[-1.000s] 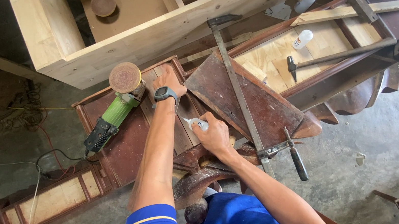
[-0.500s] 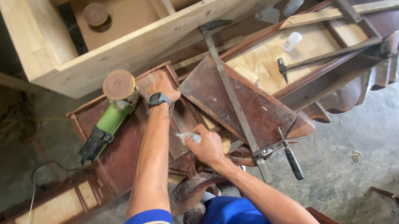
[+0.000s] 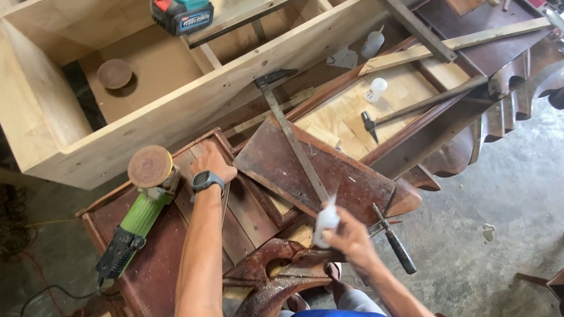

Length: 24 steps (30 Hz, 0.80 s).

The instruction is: The person applies wood glue from a white bottle to the edges of small wooden strips and joins them together on a workbench. The person handles multiple strips, aligns them, and presses them to form glued joints.

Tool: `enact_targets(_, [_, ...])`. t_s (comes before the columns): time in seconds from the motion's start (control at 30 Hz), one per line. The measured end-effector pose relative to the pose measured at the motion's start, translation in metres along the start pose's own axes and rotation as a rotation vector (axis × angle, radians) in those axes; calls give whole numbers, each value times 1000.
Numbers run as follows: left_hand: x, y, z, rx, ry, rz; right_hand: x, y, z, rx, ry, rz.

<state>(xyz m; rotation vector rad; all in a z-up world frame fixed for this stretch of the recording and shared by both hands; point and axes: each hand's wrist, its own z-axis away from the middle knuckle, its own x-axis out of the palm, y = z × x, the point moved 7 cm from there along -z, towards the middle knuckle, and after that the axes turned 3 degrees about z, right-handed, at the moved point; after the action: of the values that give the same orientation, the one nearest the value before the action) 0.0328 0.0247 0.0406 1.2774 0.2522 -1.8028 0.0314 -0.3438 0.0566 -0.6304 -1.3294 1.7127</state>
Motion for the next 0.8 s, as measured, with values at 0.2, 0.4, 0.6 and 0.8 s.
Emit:
enact_targets(0.2, [-26, 17, 32, -31, -2, 193, -65, -17, -65, -193, 259, 380])
enact_targets(0.4, [12, -4, -15, -24, 14, -30, -81, -16, -94, -238, 268, 546])
enact_targets(0.6, [2, 14, -7, -122, -52, -158, -94, -37, -111, -253, -102, 435])
enact_targets(0.8, [-16, 23, 4, -152, -40, -167, -106, -89, -268, -149, 51, 529])
